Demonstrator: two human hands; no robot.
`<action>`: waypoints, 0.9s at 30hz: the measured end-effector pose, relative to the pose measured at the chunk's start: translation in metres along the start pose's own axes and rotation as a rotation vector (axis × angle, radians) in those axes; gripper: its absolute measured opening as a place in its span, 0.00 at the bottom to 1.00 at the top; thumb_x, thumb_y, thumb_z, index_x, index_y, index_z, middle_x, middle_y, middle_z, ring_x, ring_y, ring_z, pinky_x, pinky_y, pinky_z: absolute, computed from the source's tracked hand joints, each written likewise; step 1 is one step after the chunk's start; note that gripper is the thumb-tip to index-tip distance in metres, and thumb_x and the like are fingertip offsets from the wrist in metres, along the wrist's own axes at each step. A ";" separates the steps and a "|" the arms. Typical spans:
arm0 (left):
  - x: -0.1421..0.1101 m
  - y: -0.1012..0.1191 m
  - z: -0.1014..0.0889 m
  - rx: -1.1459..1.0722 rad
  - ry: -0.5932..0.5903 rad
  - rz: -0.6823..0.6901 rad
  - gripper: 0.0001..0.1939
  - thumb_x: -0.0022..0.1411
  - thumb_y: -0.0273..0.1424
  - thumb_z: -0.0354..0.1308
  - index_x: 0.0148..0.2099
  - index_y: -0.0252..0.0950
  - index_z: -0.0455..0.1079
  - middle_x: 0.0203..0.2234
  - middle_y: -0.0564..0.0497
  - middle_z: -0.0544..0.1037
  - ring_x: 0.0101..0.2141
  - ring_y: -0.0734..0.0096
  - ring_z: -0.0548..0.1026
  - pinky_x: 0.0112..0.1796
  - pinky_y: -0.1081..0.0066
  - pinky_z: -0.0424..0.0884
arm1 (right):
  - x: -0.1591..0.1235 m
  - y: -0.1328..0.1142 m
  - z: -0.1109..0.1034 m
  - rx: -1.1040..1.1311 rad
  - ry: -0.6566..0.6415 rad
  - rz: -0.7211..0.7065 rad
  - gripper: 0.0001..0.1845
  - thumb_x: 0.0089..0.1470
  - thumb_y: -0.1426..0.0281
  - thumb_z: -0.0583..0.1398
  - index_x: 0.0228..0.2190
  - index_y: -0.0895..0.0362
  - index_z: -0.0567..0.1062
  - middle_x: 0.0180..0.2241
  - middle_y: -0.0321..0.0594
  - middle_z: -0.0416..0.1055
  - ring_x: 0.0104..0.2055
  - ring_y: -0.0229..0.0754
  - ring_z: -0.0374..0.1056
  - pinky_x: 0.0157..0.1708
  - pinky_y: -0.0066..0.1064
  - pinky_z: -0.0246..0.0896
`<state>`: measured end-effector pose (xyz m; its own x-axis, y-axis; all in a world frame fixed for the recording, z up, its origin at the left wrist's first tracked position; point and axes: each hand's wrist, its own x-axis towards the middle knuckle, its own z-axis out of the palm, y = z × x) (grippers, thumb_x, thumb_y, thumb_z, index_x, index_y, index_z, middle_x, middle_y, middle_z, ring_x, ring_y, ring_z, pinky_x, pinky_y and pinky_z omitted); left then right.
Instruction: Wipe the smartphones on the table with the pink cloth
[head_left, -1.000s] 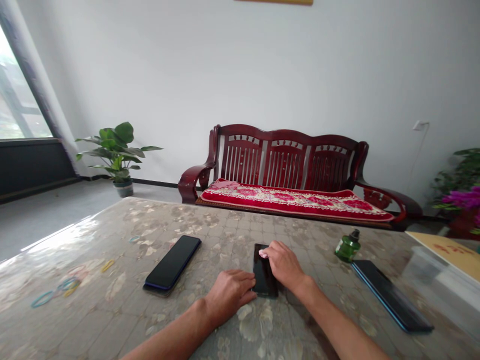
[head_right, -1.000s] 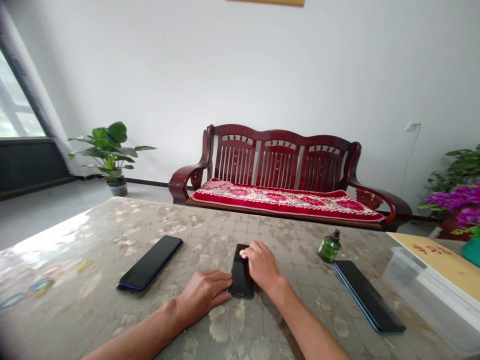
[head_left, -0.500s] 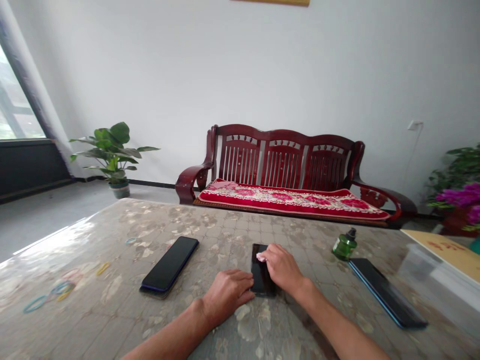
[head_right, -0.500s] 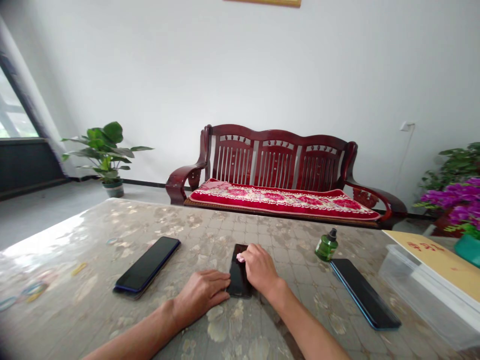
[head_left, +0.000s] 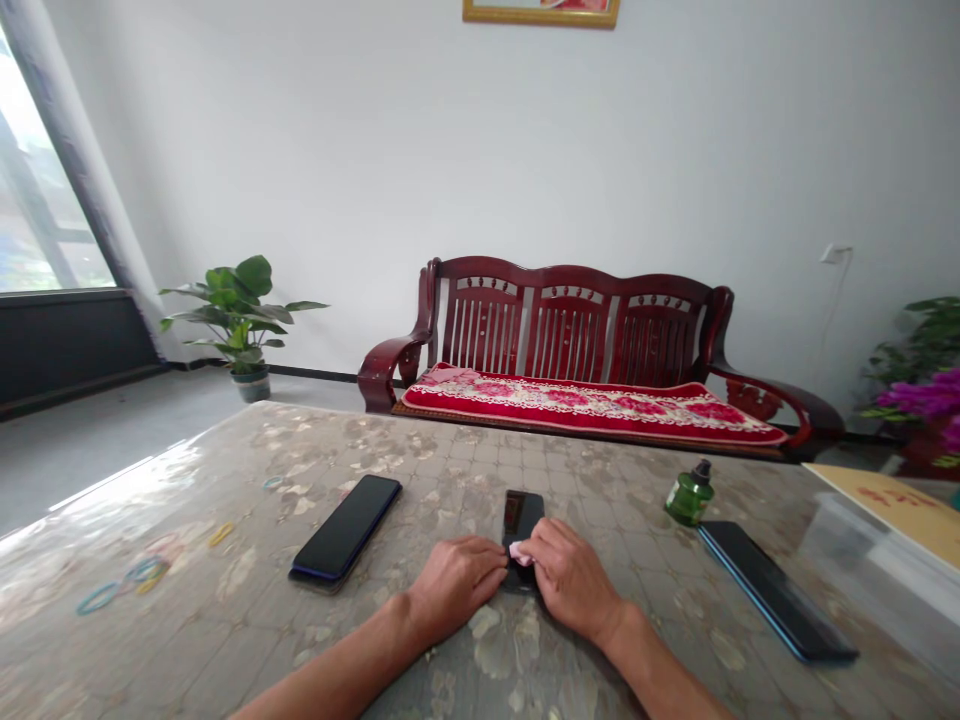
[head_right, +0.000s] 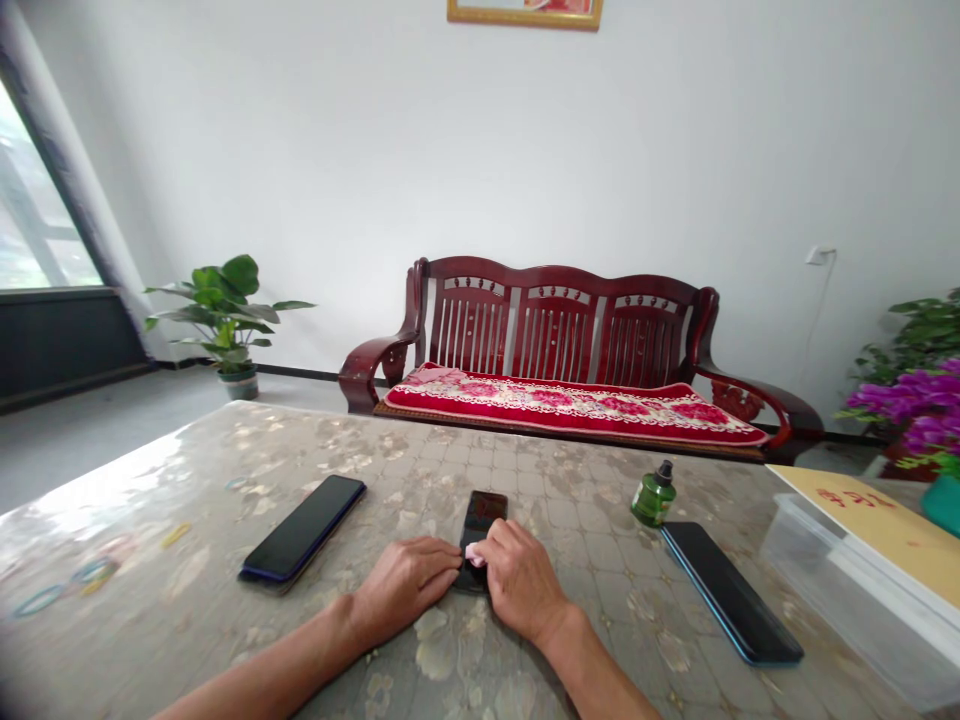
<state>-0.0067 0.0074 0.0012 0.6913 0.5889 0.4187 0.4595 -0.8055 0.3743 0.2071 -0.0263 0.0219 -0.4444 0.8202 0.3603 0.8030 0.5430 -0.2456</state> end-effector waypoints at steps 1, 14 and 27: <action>0.002 0.001 -0.002 0.001 -0.013 -0.024 0.12 0.68 0.28 0.51 0.43 0.39 0.76 0.38 0.51 0.81 0.39 0.69 0.78 0.44 0.74 0.70 | 0.001 0.001 0.001 -0.005 0.000 -0.019 0.15 0.59 0.80 0.52 0.39 0.53 0.74 0.36 0.38 0.67 0.41 0.41 0.61 0.41 0.29 0.54; 0.093 -0.024 -0.015 0.037 -0.313 0.063 0.26 0.57 0.17 0.51 0.54 0.43 0.74 0.56 0.52 0.73 0.60 0.66 0.65 0.61 0.67 0.56 | 0.003 0.019 0.009 0.072 0.106 -0.129 0.14 0.65 0.74 0.51 0.37 0.52 0.76 0.36 0.38 0.70 0.40 0.41 0.63 0.40 0.32 0.57; 0.103 -0.033 -0.010 0.188 -0.406 -0.036 0.25 0.53 0.20 0.56 0.52 0.43 0.73 0.57 0.47 0.71 0.54 0.55 0.70 0.53 0.62 0.66 | -0.004 0.017 -0.003 -0.058 0.050 -0.106 0.15 0.53 0.82 0.53 0.33 0.53 0.74 0.33 0.38 0.68 0.38 0.42 0.61 0.39 0.32 0.54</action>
<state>0.0440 0.0950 0.0400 0.8188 0.5730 0.0351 0.5544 -0.8052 0.2105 0.2241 -0.0211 0.0192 -0.5084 0.7480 0.4266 0.7750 0.6134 -0.1520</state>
